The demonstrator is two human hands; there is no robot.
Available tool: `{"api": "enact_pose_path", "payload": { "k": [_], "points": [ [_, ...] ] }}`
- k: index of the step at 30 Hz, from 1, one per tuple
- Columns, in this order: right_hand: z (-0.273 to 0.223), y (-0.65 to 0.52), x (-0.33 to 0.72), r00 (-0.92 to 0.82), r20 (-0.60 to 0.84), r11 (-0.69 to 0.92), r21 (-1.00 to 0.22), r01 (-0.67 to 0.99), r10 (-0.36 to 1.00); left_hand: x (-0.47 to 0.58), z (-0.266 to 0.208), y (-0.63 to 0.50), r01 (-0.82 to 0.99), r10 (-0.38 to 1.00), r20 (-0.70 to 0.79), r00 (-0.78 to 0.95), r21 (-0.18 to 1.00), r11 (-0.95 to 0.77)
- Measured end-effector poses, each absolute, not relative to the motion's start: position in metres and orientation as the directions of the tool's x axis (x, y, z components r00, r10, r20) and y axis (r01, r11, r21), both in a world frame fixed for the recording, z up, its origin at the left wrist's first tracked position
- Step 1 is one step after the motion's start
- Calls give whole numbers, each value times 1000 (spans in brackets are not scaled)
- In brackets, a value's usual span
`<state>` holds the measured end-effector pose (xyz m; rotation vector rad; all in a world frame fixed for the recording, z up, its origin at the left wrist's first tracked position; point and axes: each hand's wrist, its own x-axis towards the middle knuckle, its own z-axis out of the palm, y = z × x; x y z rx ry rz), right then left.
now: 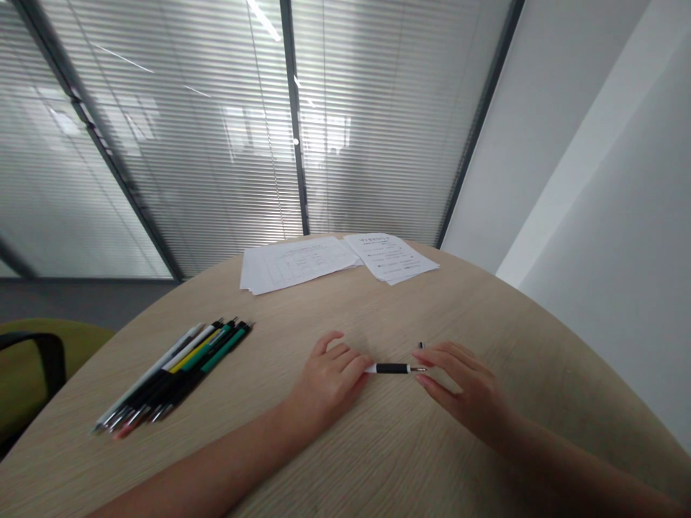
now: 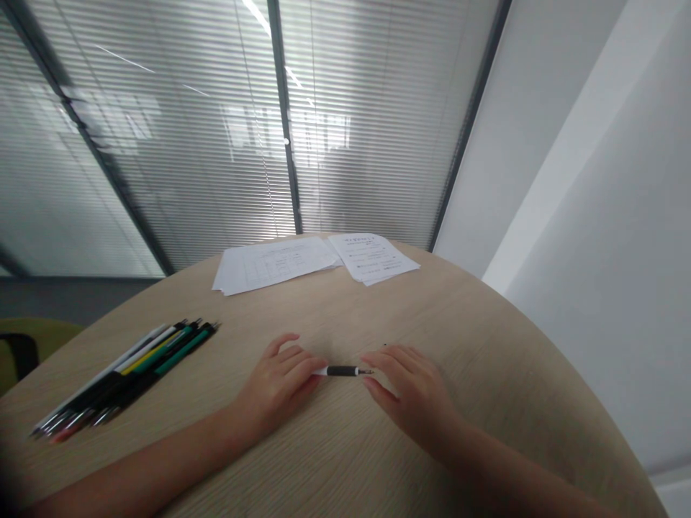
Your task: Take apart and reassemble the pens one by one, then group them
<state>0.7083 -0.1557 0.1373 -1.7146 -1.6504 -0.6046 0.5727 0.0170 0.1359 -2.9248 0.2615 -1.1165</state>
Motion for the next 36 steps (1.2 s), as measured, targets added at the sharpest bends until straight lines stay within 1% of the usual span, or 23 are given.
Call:
{"api": "enact_pose_path", "payload": {
  "k": [2,5,9,12,16,20,23,26,29,32,34,36],
  "points": [
    [140,-157,711,100,734,13,-146,989,671,573,135,18,-146,-139,654,744,-44,-988],
    [145,-159,720,68,713,6,-101,995,698,573,134,20,-133,-118,637,762,-26,-991],
    [143,-159,743,52,574,-24,-56,998,817,573,134,23,-112,-89,628,773,-3,-994],
    [133,-156,762,70,489,-61,-34,998,869,574,134,24,-97,-67,622,780,15,-995],
    [122,-151,773,14,403,2,-41,999,915,574,135,24,-79,-48,611,790,24,-997],
    [117,-148,776,12,406,16,-65,998,914,574,136,24,-69,-31,592,805,41,-997],
    [114,-148,776,51,430,6,-128,992,901,574,136,24,-69,-33,596,802,37,-997],
    [119,-149,768,120,471,0,-247,969,874,574,136,25,-68,-40,606,795,23,-997],
    [131,-151,752,165,512,39,-365,930,843,574,135,24,-72,-43,605,795,23,-997],
    [143,-154,738,212,546,70,-449,891,810,574,136,23,-73,-43,596,802,27,-997],
    [147,-154,732,290,551,75,-546,834,783,574,135,23,-74,-41,592,805,32,-997],
    [147,-153,731,377,536,113,-673,731,756,574,134,24,-82,-44,594,803,36,-996]
  ]
}}
